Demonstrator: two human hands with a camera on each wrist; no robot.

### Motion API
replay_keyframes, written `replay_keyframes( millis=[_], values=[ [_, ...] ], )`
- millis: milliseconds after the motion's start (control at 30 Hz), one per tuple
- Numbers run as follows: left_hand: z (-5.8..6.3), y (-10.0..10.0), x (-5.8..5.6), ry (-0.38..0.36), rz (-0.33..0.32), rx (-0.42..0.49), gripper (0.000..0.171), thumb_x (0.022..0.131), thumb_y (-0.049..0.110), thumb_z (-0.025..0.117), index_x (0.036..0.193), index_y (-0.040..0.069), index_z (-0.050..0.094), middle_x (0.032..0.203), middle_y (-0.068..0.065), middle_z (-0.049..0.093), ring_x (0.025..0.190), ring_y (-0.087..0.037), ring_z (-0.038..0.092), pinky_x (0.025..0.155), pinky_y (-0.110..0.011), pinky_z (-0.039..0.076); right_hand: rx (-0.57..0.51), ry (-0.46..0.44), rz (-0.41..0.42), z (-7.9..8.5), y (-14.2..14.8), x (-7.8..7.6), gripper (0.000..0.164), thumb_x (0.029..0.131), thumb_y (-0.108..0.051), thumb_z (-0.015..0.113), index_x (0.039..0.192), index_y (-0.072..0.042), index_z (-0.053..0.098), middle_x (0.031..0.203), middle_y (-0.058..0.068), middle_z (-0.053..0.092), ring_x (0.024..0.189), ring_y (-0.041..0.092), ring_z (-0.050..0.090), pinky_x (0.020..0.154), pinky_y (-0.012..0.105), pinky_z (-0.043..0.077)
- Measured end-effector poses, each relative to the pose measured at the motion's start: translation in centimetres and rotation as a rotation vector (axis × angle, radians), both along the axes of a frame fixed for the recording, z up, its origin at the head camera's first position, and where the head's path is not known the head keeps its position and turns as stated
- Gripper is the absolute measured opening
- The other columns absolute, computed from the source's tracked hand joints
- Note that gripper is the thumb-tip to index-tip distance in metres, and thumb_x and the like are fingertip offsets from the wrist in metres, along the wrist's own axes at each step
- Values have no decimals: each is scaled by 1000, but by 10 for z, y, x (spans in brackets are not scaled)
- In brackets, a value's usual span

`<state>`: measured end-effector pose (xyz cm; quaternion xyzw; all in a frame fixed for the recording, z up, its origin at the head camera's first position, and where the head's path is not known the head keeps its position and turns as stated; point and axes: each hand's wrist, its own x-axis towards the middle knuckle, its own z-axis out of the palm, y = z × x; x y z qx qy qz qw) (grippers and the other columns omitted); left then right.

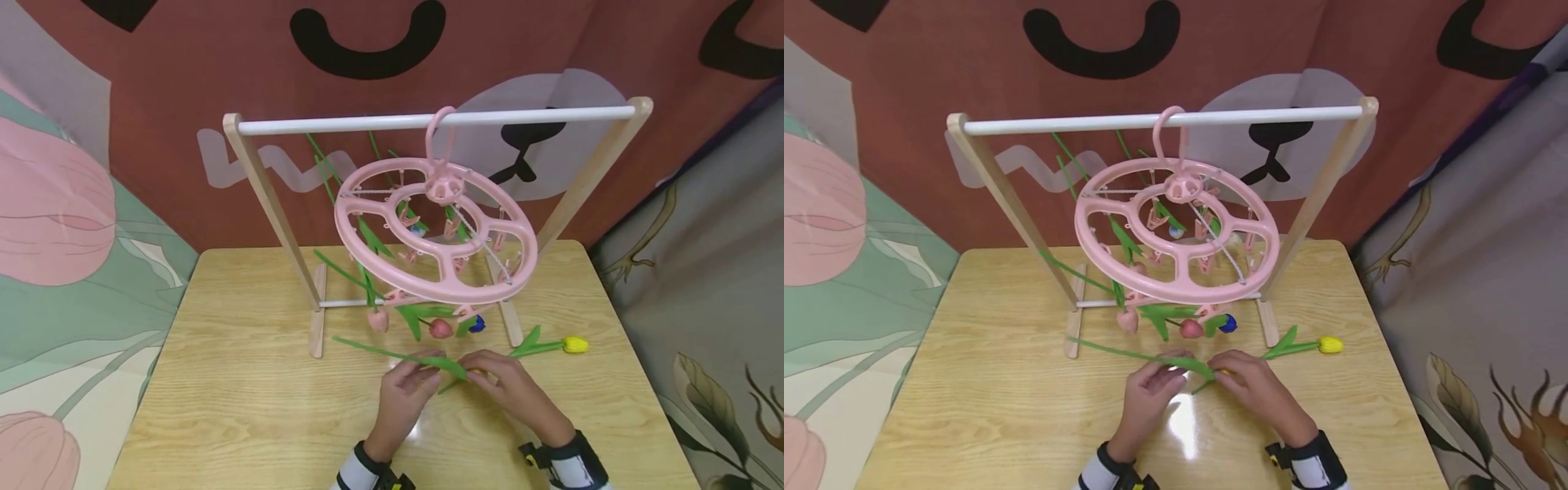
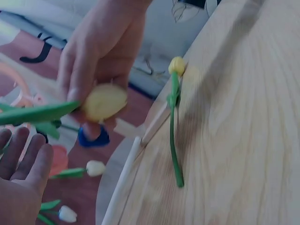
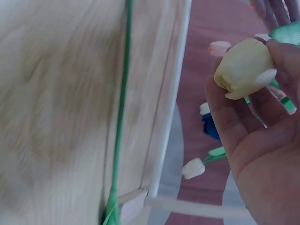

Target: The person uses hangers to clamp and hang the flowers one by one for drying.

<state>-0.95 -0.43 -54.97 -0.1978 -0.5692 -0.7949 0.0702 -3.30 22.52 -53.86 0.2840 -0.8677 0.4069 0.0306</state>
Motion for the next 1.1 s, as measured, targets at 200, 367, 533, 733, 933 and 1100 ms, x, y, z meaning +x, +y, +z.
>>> replay_keyframes(
  millis=[200, 367, 533, 733, 933, 1100],
  values=[
    [2, 8, -1, 40, 26, 11, 25, 94, -14, 62, 119, -13, 68, 118, -32, 70, 114, -21, 72, 98, -37, 60, -15, 9, 37, 6, -10, -1, 29, 92, -6, 76, 115, -23, 75, 117, -7, 75, 110, 17, 71, 94, 30, 61],
    [3, 7, -5, 114, 91, -60, 22, 94, -15, 62, 114, -11, 71, 110, -29, 72, 108, -22, 73, 93, -34, 63, 12, 31, -62, 17, -2, -4, 28, 93, -6, 76, 117, -19, 74, 118, -5, 75, 110, 16, 71, 92, 31, 62],
    [1, -1, -8, 215, 182, -198, 21, 93, -13, 65, 111, -6, 74, 106, -22, 74, 100, -27, 74, 83, -28, 65, -37, 113, -301, 36, 27, -18, 25, 92, 4, 73, 112, -11, 73, 108, 1, 74, 92, 2, 65, 77, 13, 56],
    [-4, -14, -8, 298, 247, -393, 17, 92, -6, 70, 106, 1, 77, 104, -11, 74, 94, -20, 74, 72, -21, 63, -68, 110, -454, 70, 51, -39, 46, 94, -3, 74, 138, -9, 64, 130, 12, 67, 104, 3, 55, 85, 7, 45],
    [-5, -19, -9, 360, 228, -459, 24, 89, -11, 71, 111, -1, 76, 99, -7, 72, 83, -14, 70, 68, -14, 59, -92, 24, -482, 92, 52, -65, 49, 95, -15, 76, 142, -13, 61, 128, 7, 63, 102, 5, 51, 81, 14, 44],
    [-1, -22, -13, 422, 183, -521, 28, 90, -9, 71, 116, 1, 76, 98, -5, 70, 81, -12, 66, 70, -9, 55, -143, -10, -456, 99, 40, -86, 34, 95, -17, 76, 127, -10, 67, 98, -7, 57, 88, 11, 49, 69, 19, 41]
  ],
)
